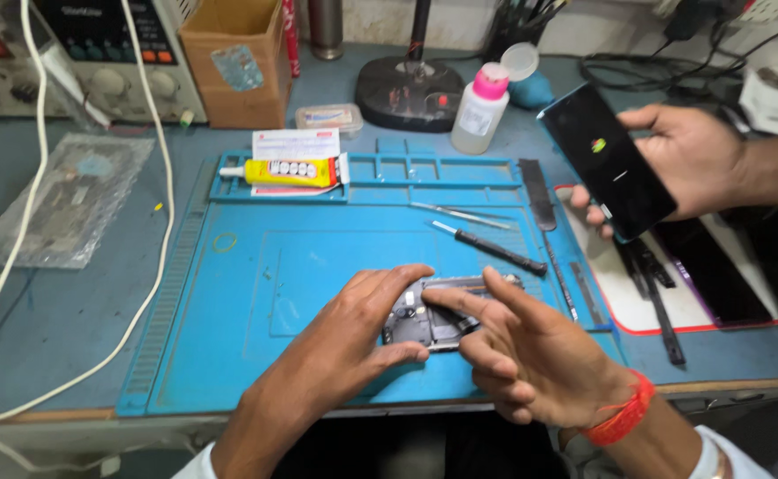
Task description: The person pries open the back of a smartphone on a blue repair mat, uses a screwdriver to work on the internal components, then powers the phone on and holds it while it boots. They set the phone down, handle small parts and a roll of tape, retrieve a small container from the shelf, and open it at the bench.
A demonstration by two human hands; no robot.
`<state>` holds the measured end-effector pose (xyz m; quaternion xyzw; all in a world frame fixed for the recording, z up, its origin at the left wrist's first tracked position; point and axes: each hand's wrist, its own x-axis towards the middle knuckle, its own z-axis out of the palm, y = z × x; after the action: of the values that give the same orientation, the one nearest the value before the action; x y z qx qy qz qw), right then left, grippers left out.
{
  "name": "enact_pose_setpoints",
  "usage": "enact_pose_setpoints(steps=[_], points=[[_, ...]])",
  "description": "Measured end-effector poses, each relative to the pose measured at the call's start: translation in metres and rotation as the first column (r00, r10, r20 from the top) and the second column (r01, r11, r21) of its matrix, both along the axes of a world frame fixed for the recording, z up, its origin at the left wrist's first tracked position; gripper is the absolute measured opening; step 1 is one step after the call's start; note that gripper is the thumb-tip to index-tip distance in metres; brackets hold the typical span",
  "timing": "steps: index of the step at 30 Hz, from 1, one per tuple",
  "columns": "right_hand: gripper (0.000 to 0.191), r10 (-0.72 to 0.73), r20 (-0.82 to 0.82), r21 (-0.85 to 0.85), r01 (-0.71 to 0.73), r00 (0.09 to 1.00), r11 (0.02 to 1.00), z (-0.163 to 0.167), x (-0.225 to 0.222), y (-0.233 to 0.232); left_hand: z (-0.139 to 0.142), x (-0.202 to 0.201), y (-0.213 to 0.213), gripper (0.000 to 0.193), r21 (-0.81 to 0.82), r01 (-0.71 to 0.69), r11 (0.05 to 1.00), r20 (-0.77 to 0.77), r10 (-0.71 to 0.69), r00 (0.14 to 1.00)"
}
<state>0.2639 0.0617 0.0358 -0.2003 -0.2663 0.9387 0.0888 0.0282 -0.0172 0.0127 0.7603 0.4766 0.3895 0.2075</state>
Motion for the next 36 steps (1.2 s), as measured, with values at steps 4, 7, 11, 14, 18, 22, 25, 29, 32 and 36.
enact_pose_setpoints(steps=[4, 7, 11, 14, 18, 22, 25, 29, 32, 36], points=[[0.072, -0.028, -0.018, -0.007, 0.028, 0.999, 1.0, -0.003, 0.0, -0.001, 0.001, 0.001, 0.002, 0.077, -0.038, -0.014, 0.999, -0.007, 0.014, 1.0], [0.072, -0.026, -0.004, 0.001, 0.026, 1.0, 1.0, -0.004, 0.001, -0.001, 0.002, 0.002, 0.002, 0.077, -0.062, -0.017, 0.998, -0.004, 0.016, 1.0], [0.073, -0.041, 0.007, 0.004, 0.041, 0.999, 0.999, -0.004, 0.001, 0.0, 0.004, 0.002, 0.002, 0.073, -0.065, -0.017, 0.998, -0.003, 0.017, 1.0], [0.074, -0.05, 0.0, -0.01, 0.05, 0.999, 0.999, -0.005, 0.001, 0.0, 0.005, 0.003, 0.002, 0.073, -0.062, -0.017, 0.998, -0.002, 0.017, 1.0], [0.072, -0.047, -0.001, -0.025, 0.047, 0.999, 0.999, -0.005, 0.002, 0.0, 0.007, 0.004, 0.002, 0.074, -0.055, -0.014, 0.998, -0.001, 0.014, 1.0], [0.074, -0.022, -0.035, -0.003, 0.022, 0.999, 1.0, -0.005, 0.004, -0.001, 0.007, 0.004, 0.003, 0.074, -0.05, -0.008, 0.999, 0.005, 0.009, 1.0], [0.075, -0.032, -0.032, 0.004, 0.032, 0.999, 0.999, -0.006, 0.004, 0.0, 0.008, 0.006, 0.003, 0.073, -0.064, -0.015, 0.998, 0.007, 0.016, 1.0], [0.076, -0.033, -0.024, 0.007, 0.034, 0.999, 0.999, -0.007, 0.004, 0.002, 0.009, 0.006, 0.003, 0.074, -0.064, -0.018, 0.998, 0.003, 0.018, 1.0], [0.076, -0.034, -0.032, -0.004, 0.034, 0.999, 0.999, -0.008, 0.005, 0.003, 0.01, 0.006, 0.003, 0.075, -0.058, -0.017, 0.998, 0.007, 0.018, 1.0], [0.078, -0.05, -0.005, -0.01, 0.05, 0.999, 0.999, -0.007, 0.006, 0.005, 0.011, 0.006, 0.002, 0.075, -0.072, -0.019, 0.997, 0.013, 0.02, 1.0]])
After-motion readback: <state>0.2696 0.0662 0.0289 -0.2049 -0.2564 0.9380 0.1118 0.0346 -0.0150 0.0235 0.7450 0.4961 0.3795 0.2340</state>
